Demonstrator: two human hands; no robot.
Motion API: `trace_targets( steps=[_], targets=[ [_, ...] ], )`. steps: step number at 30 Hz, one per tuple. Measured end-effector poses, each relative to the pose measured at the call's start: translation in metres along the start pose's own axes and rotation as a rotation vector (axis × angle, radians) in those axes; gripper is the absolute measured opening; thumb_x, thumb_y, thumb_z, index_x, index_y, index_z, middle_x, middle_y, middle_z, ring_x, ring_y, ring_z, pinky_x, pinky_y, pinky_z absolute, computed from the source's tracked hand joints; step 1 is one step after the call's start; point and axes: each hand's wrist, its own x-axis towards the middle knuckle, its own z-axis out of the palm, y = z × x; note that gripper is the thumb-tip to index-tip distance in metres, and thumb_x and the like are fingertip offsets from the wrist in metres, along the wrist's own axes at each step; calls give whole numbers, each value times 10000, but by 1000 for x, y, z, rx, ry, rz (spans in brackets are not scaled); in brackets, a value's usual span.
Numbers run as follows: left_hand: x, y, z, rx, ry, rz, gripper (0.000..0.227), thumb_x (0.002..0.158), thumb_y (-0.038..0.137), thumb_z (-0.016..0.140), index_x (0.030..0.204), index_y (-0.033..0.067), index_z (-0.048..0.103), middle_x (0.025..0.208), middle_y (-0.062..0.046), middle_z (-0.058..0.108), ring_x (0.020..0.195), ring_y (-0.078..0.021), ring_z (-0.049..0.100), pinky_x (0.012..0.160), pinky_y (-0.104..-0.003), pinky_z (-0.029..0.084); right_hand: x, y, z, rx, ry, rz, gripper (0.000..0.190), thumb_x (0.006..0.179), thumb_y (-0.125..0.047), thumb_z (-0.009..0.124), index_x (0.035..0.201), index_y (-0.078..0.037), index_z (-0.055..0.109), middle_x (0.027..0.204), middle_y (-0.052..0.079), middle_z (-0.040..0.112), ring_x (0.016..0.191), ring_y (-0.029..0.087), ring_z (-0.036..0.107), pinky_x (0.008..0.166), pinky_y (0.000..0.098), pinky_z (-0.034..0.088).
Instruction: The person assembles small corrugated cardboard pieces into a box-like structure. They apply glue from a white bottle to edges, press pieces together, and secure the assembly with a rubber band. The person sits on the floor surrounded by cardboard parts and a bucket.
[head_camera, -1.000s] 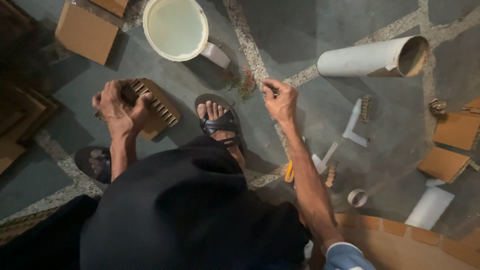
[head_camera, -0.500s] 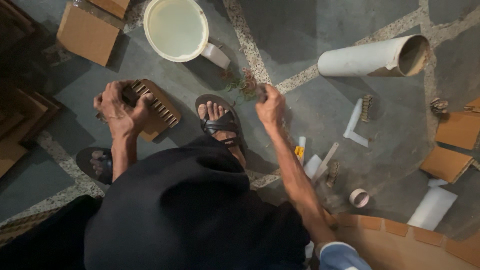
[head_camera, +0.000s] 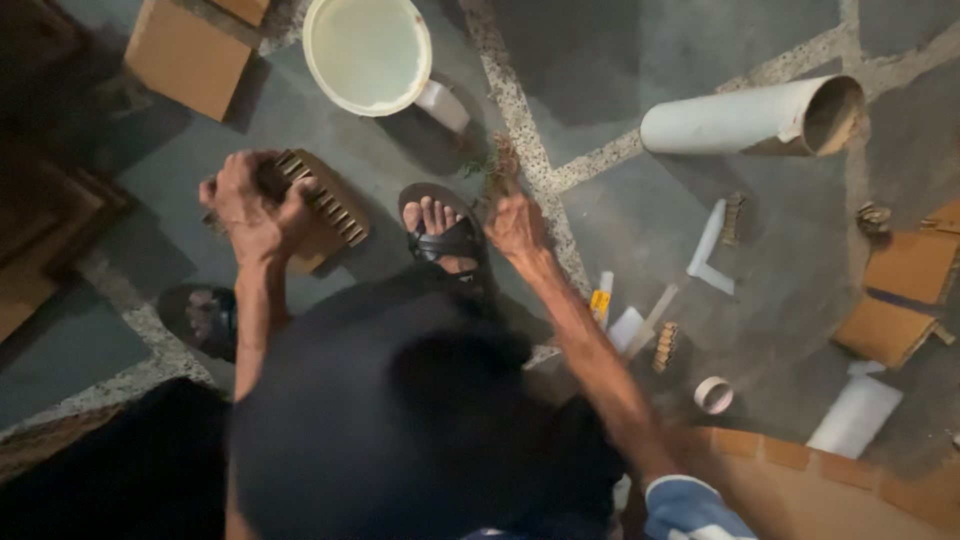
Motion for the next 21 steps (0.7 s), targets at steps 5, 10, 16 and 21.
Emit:
trace_targets(
  steps=[5,10,16,21],
  targets=[
    [5,-7,7,-32,35,-107,359,742,293,822,1047,139,714,999,-98,682,1006,-307,629,1042,-486,362,16,-27,-18,-49,-38,-85,167,887,-144,744,1002,-28,779,842,123,752,734,231,716,659,363,570],
    [16,-7,15,-38,140,-31,369,671,261,813,1004,142,708,986,-87,673,1004,-308,628,1038,-533,324,64,-95,-121,127,-116,-184,134,924,-140,740,997,-47,804,846,72,775,723,131,724,671,309,576],
    [14,-3,20,64,157,-114,485,636,293,862,1029,96,657,1012,-121,636,1009,-344,602,1054,-589,317,129,-256,-290,-135,-595,-408,230,928,-201,725,1094,-51,776,920,118,792,708,183,749,635,343,638],
    [11,-10,32,29,117,-145,474,627,277,870,1023,123,660,1017,-101,642,1024,-333,604,1085,-593,311,139,-344,-287,-576,-714,-563,323,886,-366,754,1097,-125,800,872,120,812,716,216,761,697,382,634]
  ],
)
